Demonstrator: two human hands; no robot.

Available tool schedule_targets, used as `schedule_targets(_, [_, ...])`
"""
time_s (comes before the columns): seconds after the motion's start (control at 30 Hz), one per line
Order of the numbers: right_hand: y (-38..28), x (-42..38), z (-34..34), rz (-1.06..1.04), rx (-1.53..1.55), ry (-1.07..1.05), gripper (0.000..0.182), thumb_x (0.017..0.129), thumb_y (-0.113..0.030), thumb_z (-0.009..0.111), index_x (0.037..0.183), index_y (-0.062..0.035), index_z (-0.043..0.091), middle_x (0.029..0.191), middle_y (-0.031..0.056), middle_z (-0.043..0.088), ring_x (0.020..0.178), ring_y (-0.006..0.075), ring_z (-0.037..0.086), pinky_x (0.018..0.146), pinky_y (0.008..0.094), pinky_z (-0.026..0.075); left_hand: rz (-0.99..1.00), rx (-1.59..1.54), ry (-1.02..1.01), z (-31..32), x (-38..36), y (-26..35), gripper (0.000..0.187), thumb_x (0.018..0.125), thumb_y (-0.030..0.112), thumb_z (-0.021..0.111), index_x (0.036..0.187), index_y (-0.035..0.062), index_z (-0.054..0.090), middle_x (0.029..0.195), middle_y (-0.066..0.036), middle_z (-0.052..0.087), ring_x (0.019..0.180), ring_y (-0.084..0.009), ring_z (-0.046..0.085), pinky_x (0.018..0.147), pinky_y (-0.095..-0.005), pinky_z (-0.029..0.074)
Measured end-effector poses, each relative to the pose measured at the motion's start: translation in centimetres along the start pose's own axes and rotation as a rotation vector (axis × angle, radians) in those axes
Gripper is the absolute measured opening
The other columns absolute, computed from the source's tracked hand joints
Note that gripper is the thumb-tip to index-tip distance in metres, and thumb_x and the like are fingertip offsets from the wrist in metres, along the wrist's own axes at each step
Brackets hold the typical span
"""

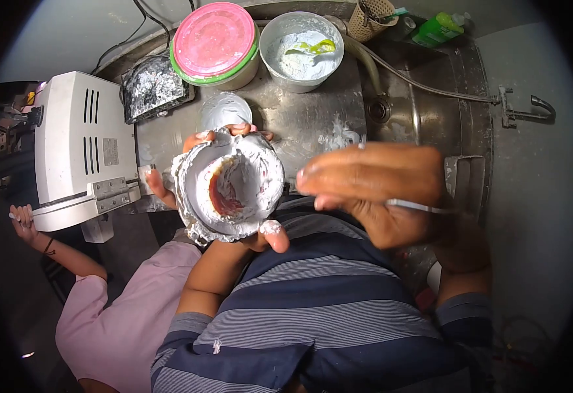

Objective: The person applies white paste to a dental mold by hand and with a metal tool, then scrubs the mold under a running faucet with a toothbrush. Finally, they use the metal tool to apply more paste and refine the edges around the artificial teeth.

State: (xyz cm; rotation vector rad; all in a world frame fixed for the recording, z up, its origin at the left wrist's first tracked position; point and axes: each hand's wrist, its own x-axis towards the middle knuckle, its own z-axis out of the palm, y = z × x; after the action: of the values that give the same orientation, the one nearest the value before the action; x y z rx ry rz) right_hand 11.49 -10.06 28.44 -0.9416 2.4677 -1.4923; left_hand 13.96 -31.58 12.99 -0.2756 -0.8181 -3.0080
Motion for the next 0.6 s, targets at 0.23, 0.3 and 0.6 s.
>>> schedule_targets(0.23, [-0.4, -0.2, 0.1, -0.035, -0.086, 0.046, 0.018, 0.093, -0.016, 0.074, 0.094, 0.0024, 0.073, 0.092, 0.0177, 0.076, 0.083, 0.0271, 0.077, 0.073, 0.0349, 0.063, 0.279, 0.238, -0.182, -1.1, 1.1, -1.4, 0.104, 0.085, 0.072, 0.063, 0.155, 0.0073, 0.022, 0.139, -0.028, 0.051, 0.125, -0.0440, 0.058, 0.103, -0.0596, 0.049])
schedule_targets(0.3, [-0.3, -0.4, -0.1, -0.003, 0.101, 0.060, 0.018, 0.094, -0.016, 0.074, 0.094, 0.0022, 0.073, 0.091, 0.0182, 0.076, 0.081, 0.0265, 0.077, 0.070, 0.0327, 0.062, 0.343, 0.288, -0.199, -0.8, 1.5, -1.5, 0.107, 0.084, 0.071, 0.067, 0.157, 0.0085, 0.018, 0.138, -0.027, 0.051, 0.125, -0.0432, 0.058, 0.103, -0.0594, 0.050])
schedule_targets(0.6, [1.2, 0.5, -1.1, -0.152, -0.102, 0.041, 0.017, 0.080, 0.006, 0.069, 0.096, 0.0038, 0.073, 0.093, 0.0215, 0.076, 0.086, 0.0312, 0.078, 0.067, 0.0348, 0.064, 0.084, 0.188, 0.080, 5.3, 1.9, 1.1, 0.142, 0.056, 0.075, 0.088, 0.161, 0.0238, 0.008, 0.137, -0.025, 0.054, 0.117, -0.0418, 0.063, 0.096, -0.0602, 0.058])
